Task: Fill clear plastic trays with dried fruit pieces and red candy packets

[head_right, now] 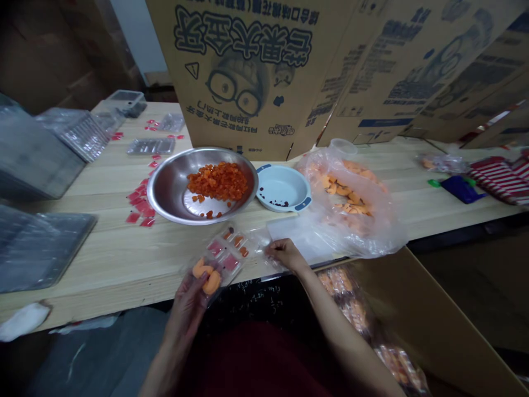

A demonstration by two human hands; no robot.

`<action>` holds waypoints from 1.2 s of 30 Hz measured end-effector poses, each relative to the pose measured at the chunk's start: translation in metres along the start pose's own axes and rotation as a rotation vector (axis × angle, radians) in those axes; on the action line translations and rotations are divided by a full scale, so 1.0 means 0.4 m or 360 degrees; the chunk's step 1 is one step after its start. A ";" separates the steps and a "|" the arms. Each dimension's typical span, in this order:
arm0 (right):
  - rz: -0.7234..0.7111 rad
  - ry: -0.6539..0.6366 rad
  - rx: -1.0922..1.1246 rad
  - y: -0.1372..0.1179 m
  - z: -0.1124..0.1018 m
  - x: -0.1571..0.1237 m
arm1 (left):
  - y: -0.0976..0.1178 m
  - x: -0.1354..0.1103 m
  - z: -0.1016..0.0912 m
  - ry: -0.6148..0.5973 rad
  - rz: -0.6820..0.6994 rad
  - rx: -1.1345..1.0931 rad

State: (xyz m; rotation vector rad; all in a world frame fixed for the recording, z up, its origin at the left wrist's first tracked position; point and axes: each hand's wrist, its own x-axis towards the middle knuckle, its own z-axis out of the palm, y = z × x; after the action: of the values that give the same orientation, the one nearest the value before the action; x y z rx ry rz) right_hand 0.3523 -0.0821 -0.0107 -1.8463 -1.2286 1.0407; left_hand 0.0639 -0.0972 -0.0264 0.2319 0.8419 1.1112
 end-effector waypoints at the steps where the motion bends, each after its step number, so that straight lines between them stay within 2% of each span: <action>1: -0.0010 0.0019 0.0046 0.002 0.001 -0.002 | -0.010 -0.002 0.011 -0.0003 0.0032 0.0018; 4: -0.0062 0.0165 0.0117 0.005 0.011 -0.014 | -0.048 -0.014 0.028 0.0053 0.0121 0.0127; 8: -0.0167 0.0422 0.0104 0.001 0.041 -0.054 | -0.090 -0.044 0.017 0.0075 0.0138 0.0280; 10: -0.0215 0.0486 0.0092 -0.003 0.060 -0.075 | -0.100 -0.057 0.012 0.0109 0.0140 0.0357; 13: -0.0322 0.0537 -0.0120 -0.009 0.086 -0.088 | -0.105 -0.063 0.018 0.0105 0.0187 0.0469; 16: -0.0446 0.0594 -0.0431 -0.012 0.099 -0.065 | -0.107 -0.056 0.022 0.0034 0.0166 0.0500; 22: -0.0559 0.0570 -0.0499 -0.033 0.109 -0.017 | -0.090 -0.039 0.013 -0.0039 0.0064 0.0471; 25: -0.0672 0.0522 -0.0460 -0.050 0.131 -0.042 | -0.078 -0.037 0.026 -0.0112 0.0079 0.0509; 29: -0.0885 0.0386 -0.0528 -0.046 0.149 -0.094 | -0.087 -0.034 0.047 -0.0069 0.0044 0.0478; 33: -0.0752 0.0432 -0.0886 -0.028 0.125 -0.131 | -0.111 -0.033 0.060 -0.0014 -0.0102 0.0332; 36: -0.0760 0.0423 -0.0915 -0.040 0.125 -0.162 | -0.123 -0.034 0.079 -0.0028 -0.0116 0.0300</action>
State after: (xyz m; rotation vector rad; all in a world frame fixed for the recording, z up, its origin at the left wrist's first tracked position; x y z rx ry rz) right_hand 0.2865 -0.1325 -0.0036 -1.8639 -1.8017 0.1778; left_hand 0.1177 -0.1240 -0.0257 0.3641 0.9332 0.9610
